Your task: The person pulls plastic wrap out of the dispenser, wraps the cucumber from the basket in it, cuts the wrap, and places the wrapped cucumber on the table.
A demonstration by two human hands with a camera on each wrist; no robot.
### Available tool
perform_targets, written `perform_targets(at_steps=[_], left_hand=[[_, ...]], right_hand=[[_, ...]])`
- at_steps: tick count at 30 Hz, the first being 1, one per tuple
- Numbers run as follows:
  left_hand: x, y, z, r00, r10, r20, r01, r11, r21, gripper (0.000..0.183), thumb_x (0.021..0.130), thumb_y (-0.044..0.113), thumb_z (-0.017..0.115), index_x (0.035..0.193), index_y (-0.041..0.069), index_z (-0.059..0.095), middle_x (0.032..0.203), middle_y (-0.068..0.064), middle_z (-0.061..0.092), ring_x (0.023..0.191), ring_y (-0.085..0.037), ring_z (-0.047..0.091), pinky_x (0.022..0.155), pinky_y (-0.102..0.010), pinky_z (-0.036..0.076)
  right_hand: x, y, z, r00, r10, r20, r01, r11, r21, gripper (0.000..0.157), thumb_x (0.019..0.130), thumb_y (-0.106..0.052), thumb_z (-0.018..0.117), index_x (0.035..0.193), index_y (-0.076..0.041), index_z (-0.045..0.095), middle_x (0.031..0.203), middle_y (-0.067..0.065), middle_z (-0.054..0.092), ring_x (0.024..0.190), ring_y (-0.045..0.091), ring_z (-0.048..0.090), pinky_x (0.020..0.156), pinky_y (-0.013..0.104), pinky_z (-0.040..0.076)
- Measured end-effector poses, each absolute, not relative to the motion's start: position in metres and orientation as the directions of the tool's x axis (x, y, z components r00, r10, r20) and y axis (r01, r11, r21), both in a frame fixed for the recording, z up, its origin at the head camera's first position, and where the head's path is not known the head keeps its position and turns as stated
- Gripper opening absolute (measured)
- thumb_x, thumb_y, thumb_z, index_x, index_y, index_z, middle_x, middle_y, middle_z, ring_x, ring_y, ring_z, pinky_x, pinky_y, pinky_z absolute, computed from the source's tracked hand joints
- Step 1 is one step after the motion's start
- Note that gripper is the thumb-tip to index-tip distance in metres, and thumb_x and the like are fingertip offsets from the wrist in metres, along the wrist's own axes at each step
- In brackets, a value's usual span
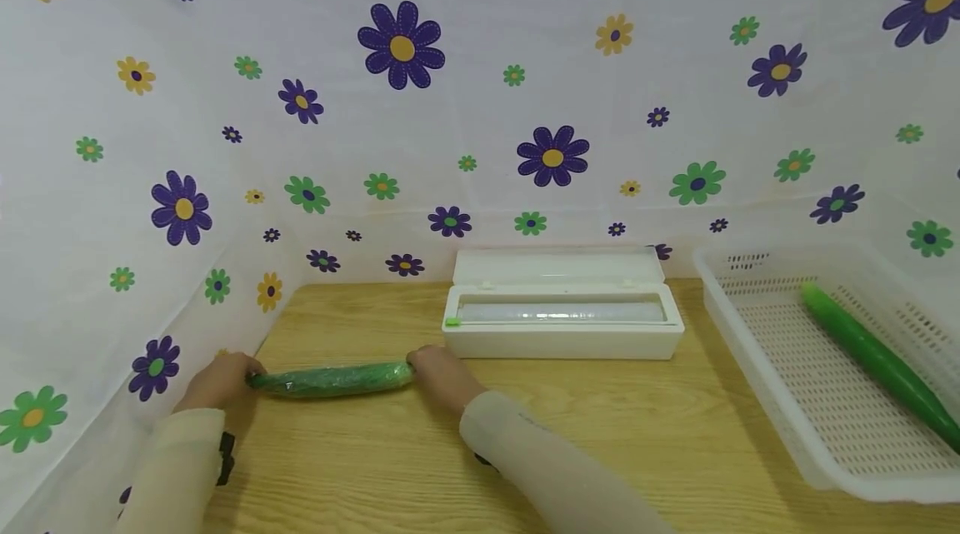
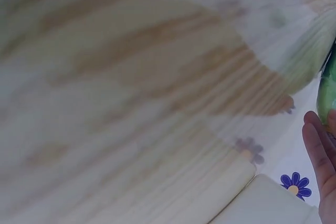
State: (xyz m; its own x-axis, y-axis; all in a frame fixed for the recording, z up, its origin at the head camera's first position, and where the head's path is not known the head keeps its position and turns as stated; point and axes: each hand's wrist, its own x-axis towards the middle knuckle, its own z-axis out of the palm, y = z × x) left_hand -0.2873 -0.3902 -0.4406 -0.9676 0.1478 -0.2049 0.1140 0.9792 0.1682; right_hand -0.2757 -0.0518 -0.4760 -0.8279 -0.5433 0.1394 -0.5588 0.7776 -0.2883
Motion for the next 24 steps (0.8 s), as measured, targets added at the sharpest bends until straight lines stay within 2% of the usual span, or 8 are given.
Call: perform_targets(at_steps=[10,14,17,21,24], left_hand=[[-0.285,-0.389,-0.452,-0.974,0.143,-0.175,0.104,0.970,0.219,0.026,0.085,-0.005,0.054,0.109,-0.007,0.063,0.112,-0.031,0.060,0.106,-0.051,0.053,0.091,-0.060,0.042],[-0.285,-0.390,-0.459,-0.978,0.181,-0.102,0.160,0.970,0.183,0.027,0.081,-0.006,0.060,0.108,-0.006,0.063,0.105,-0.030,0.062,0.100,-0.048,0.056,0.088,-0.058,0.044],[-0.284,-0.389,-0.461,-0.979,0.192,-0.067,0.178,0.968,0.174,0.033,0.077,-0.008,0.062,0.110,-0.005,0.062,0.104,-0.030,0.061,0.097,-0.046,0.057,0.085,-0.057,0.046],[-0.281,-0.383,-0.460,-0.980,0.196,-0.033,0.187,0.966,0.179,0.045,0.072,-0.008,0.065,0.117,-0.004,0.058,0.109,-0.032,0.057,0.098,-0.048,0.056,0.082,-0.058,0.047],[-0.280,-0.375,-0.457,-0.978,0.210,-0.003,0.207,0.965,0.160,0.053,0.070,-0.005,0.070,0.121,-0.002,0.056,0.114,-0.034,0.054,0.101,-0.050,0.054,0.082,-0.060,0.047]], right_hand=[[-0.273,-0.051,-0.473,-0.825,-0.554,0.107,-0.559,0.776,-0.292,0.022,0.094,-0.006,0.053,0.114,-0.009,0.062,0.108,0.006,0.068,0.100,0.015,0.065,0.086,0.023,0.052],[-0.271,-0.050,-0.473,-0.820,-0.561,0.118,-0.568,0.768,-0.297,0.023,0.094,-0.007,0.054,0.116,-0.008,0.060,0.110,0.006,0.068,0.101,0.016,0.065,0.086,0.023,0.052],[-0.270,-0.049,-0.473,-0.820,-0.561,0.114,-0.566,0.765,-0.308,0.029,0.094,-0.009,0.054,0.122,-0.008,0.056,0.119,0.008,0.064,0.108,0.018,0.063,0.091,0.025,0.051],[-0.269,-0.046,-0.472,-0.826,-0.556,0.092,-0.551,0.764,-0.336,0.037,0.095,-0.013,0.053,0.132,-0.008,0.049,0.132,0.010,0.056,0.119,0.021,0.057,0.099,0.029,0.047],[-0.268,-0.043,-0.471,-0.823,-0.558,0.104,-0.558,0.761,-0.331,0.039,0.095,-0.014,0.053,0.133,-0.008,0.048,0.134,0.009,0.055,0.120,0.021,0.056,0.100,0.029,0.046]])
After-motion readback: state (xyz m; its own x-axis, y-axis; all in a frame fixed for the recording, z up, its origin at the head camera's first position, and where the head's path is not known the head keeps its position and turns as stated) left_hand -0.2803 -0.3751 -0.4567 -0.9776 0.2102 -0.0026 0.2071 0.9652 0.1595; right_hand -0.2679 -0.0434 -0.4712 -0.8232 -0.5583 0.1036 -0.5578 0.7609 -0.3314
